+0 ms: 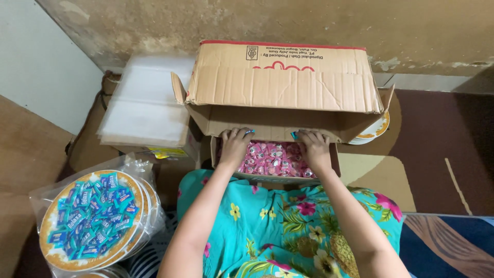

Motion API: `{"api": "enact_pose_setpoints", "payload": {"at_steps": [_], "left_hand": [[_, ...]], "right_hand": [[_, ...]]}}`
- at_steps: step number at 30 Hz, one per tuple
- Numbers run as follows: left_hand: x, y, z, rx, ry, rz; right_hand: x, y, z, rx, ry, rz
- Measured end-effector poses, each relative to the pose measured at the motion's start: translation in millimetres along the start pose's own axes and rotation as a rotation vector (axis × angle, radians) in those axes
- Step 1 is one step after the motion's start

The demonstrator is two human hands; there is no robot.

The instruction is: Packaging plates of candies into plastic bags and organizing them in cardboard boxes

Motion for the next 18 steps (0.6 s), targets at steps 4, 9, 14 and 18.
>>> {"api": "enact_pose_setpoints", "payload": {"at_steps": [4, 9, 14, 18], "left_hand": [[4.1, -2.2, -6.1, -0.042, 0.054, 0.026], [5.6, 0.8, -11.9, -0.093, 0.067, 0.012], [17.4, 10.7, -10.8, -0.111, 0.093, -0.006], [26.9, 17.9, -12.3, -0.124, 0.073, -0.055]], "right_hand": [[3.5, 3.0, -3.5, 0.026, 0.076, -0.012], [2.9, 5.1, -6.8, 0.061, 0.136, -0.002], [-7.2, 17.7, -13.3, 0.042, 0.08, 0.082], [15.4, 0.9, -17.2, 0.091, 0.017, 0.263]]}}
Point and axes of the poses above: each hand's wrist, its own z-axis towards the middle knuckle, its own x-axis out of the back of the hand, y = z × x, the point moved 6 cm from there along z, towards the middle knuckle, and after that the axes turned 3 degrees about -z, right-handed, at the moved point
